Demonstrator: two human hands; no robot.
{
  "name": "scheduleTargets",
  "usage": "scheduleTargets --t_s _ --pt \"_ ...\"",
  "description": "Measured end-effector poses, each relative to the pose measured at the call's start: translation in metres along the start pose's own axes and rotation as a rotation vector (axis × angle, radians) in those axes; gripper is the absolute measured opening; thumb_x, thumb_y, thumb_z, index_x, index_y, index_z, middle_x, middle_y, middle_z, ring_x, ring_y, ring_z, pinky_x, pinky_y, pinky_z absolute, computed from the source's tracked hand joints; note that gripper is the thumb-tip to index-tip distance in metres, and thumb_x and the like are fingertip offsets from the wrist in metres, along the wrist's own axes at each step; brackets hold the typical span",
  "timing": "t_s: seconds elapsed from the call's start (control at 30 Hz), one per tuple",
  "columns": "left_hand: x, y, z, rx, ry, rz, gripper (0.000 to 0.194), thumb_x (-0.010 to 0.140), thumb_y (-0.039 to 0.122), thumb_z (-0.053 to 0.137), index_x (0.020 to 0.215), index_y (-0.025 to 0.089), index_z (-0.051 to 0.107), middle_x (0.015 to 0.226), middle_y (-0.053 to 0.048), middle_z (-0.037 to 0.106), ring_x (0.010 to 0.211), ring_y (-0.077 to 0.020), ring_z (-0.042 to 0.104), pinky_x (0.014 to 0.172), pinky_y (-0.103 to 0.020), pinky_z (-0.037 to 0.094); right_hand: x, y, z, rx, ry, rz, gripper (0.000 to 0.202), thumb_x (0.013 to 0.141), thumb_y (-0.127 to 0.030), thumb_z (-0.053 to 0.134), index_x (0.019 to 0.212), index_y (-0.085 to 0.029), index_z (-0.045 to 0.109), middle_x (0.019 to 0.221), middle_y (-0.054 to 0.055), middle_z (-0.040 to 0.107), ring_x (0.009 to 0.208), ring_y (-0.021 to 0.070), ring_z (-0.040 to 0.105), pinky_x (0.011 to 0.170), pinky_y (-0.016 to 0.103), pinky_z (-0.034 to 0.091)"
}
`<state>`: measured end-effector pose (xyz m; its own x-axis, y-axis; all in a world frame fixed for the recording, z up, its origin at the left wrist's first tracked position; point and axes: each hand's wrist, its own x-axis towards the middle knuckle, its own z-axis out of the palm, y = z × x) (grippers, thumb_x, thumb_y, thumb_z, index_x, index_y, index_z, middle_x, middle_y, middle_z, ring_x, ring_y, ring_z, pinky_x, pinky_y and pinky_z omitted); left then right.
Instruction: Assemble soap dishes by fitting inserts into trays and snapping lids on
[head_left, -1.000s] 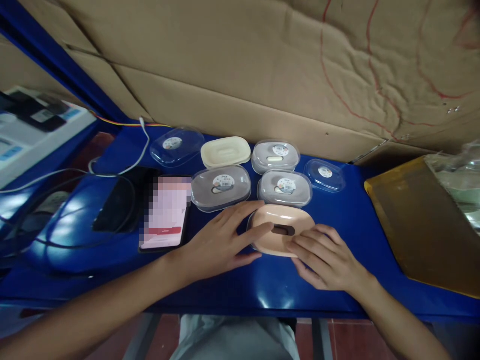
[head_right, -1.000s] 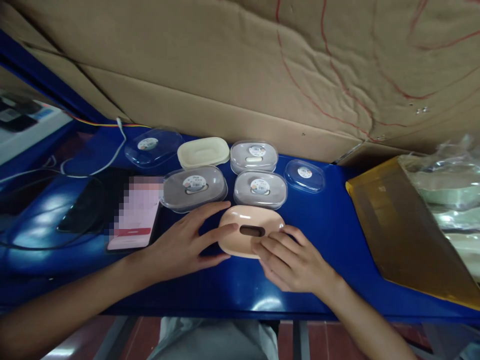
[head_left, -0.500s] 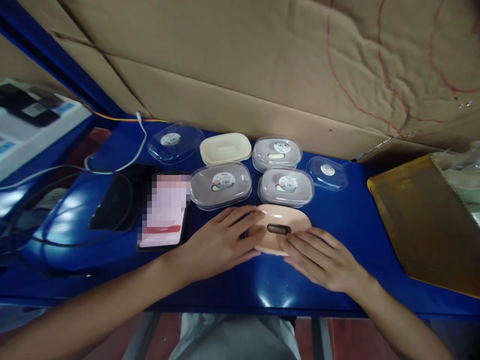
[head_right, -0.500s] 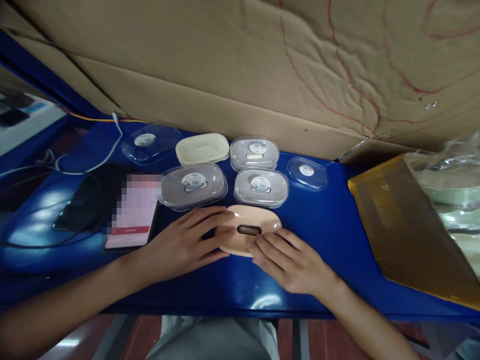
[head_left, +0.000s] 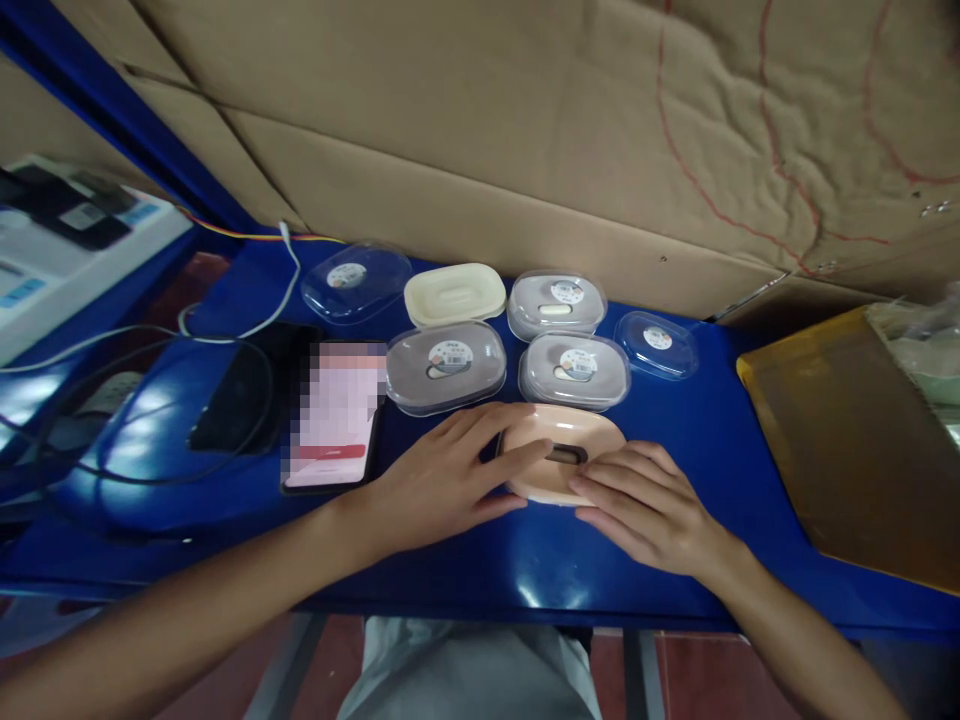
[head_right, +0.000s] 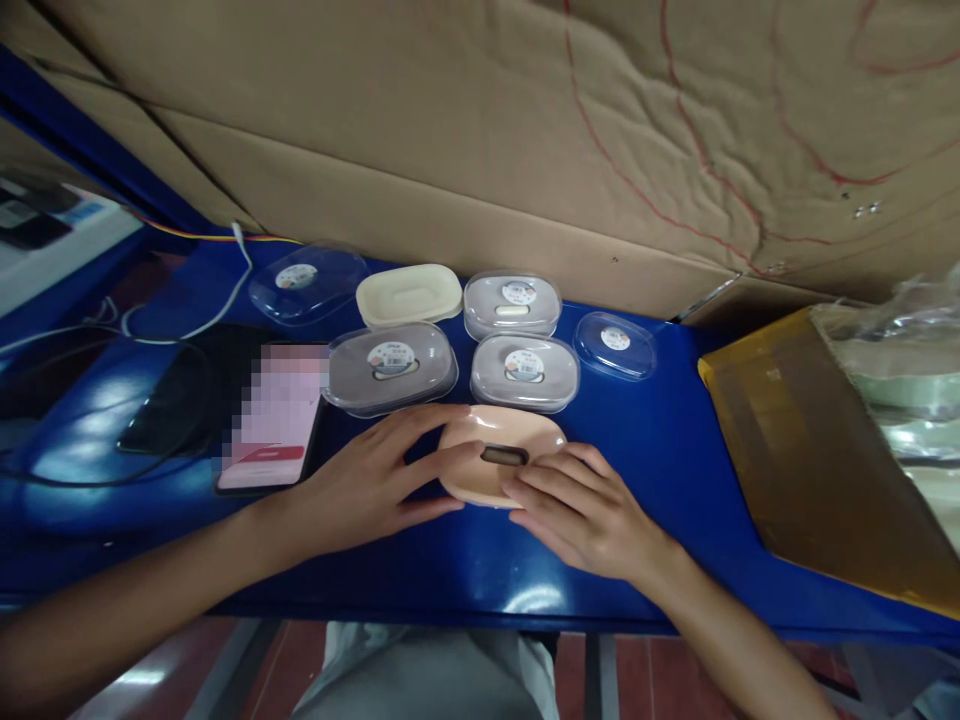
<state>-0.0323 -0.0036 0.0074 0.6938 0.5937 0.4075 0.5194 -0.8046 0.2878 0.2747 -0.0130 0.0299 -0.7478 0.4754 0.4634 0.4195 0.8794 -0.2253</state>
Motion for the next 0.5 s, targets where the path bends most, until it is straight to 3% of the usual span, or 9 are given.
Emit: scheduleTargets --t_s 0.2,0.3,0.4,0.5 --pt "-0.002 0.002 0.006 -0.179 -0.008 -0.155 0.081 0.097 0.031 0.08 0.164 0.026 0.035 0.162 -0.021 0.047 0.146 -0.0374 0.056 0.113 -0.057 0.059 -0.002 0.003 0.005 0.173 0.054 0.101 0.042 0.097 -0.011 0.076 0.136 -0.024 0.068 0.115 0.003 0.082 0.105 0.0204 0.076 0.091 0.043 0.059" --pt "-0.004 0.003 0.011 -0.277 -0.037 -0.211 0.091 0.093 0.029 0.083 0.166 0.03 0.03 0.165 -0.02 0.044 0.148 -0.0374 0.055 0.115 -0.059 0.057 0.0 0.003 0.005 0.223 0.08 0.119 0.039 0.098 -0.01 0.072 0.135 -0.023 0.069 0.112 0.005 0.082 0.102 0.0206 0.077 0.087 0.042 0.06" --pt "-0.004 0.004 0.013 -0.331 -0.034 -0.242 0.095 0.092 0.028 0.085 0.168 0.031 0.028 0.166 -0.019 0.044 0.15 -0.0372 0.053 0.119 -0.06 0.054 -0.002 0.005 -0.006 0.187 0.126 0.137 0.042 0.095 -0.011 0.073 0.135 -0.025 0.071 0.107 0.004 0.081 0.094 0.0222 0.077 0.084 0.043 0.06" --pt "-0.003 0.004 0.012 -0.306 -0.024 -0.241 0.096 0.091 0.028 0.086 0.168 0.028 0.029 0.166 -0.021 0.044 0.151 -0.0384 0.052 0.119 -0.061 0.053 -0.012 0.011 -0.03 0.086 0.259 0.197 0.05 0.088 -0.013 0.077 0.134 -0.032 0.075 0.098 0.003 0.081 0.081 0.026 0.077 0.074 0.046 0.06"
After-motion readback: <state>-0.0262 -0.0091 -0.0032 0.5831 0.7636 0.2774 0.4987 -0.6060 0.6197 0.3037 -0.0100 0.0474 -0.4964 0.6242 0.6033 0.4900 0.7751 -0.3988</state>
